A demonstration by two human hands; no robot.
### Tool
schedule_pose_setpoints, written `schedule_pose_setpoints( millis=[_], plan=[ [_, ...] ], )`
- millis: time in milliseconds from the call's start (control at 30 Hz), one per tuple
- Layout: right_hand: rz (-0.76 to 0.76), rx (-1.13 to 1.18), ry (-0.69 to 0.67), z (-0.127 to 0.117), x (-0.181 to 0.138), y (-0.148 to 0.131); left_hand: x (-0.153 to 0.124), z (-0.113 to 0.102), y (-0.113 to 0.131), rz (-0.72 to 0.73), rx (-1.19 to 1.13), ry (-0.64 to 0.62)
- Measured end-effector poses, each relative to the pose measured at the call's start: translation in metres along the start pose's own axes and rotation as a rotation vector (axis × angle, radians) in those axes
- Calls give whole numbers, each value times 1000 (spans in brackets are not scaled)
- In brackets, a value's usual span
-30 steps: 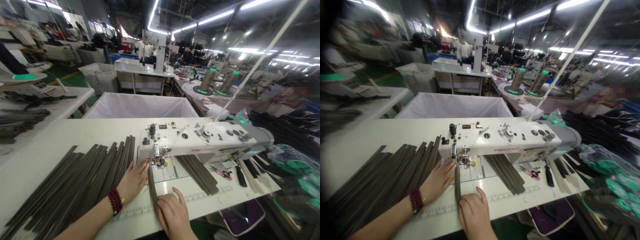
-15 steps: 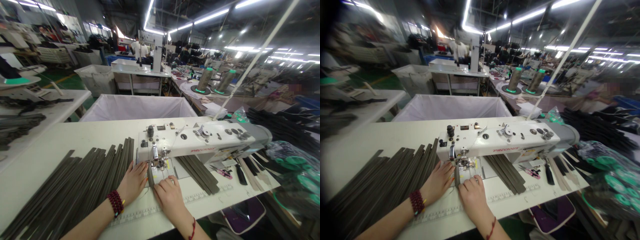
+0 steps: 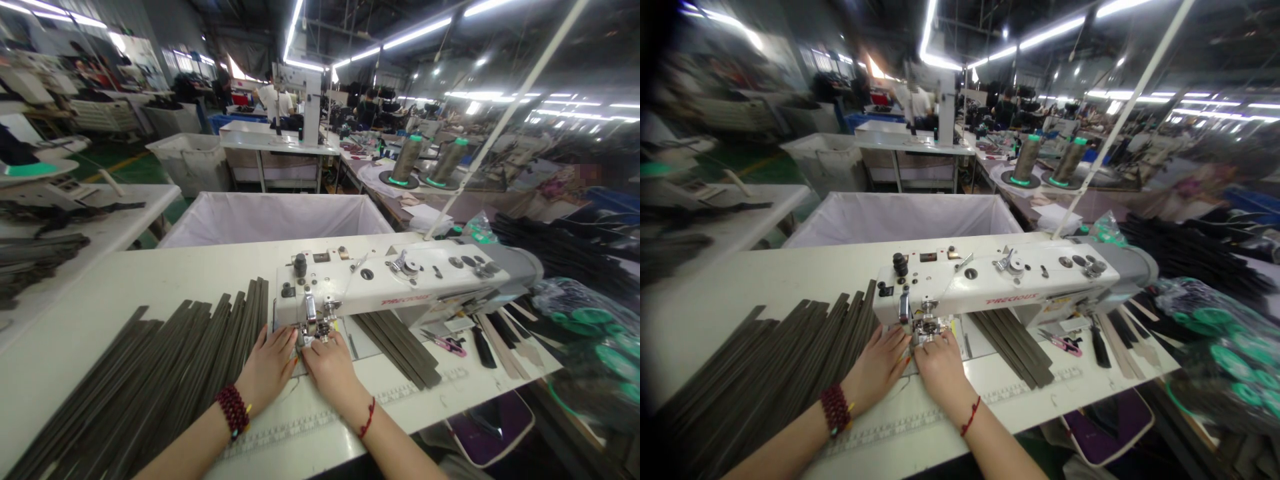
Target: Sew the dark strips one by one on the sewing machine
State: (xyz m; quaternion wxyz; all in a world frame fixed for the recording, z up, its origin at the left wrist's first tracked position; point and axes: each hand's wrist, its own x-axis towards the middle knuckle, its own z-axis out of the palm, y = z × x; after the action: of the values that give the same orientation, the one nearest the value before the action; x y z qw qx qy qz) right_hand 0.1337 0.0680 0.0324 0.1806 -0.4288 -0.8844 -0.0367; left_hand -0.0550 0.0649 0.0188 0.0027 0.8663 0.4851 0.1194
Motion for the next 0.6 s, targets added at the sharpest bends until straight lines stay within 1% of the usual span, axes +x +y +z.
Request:
schedule_pose_setpoints(
  millis=[233, 367, 433, 500, 600],
  plan=[
    [-6, -60, -39, 6, 15, 2, 0, 2, 1, 1, 17, -3],
    [13, -53, -29, 6, 14, 2, 0, 4, 4, -21, 2, -7],
    [30, -34, -16, 1, 4, -1, -1, 2, 4, -27, -12, -3],
    [51, -8, 1, -6, -14, -7, 1, -4, -1, -9, -35, -2],
    [77, 32, 29, -19, -48, -21, 14, -16, -18, 46, -100, 20]
  ],
)
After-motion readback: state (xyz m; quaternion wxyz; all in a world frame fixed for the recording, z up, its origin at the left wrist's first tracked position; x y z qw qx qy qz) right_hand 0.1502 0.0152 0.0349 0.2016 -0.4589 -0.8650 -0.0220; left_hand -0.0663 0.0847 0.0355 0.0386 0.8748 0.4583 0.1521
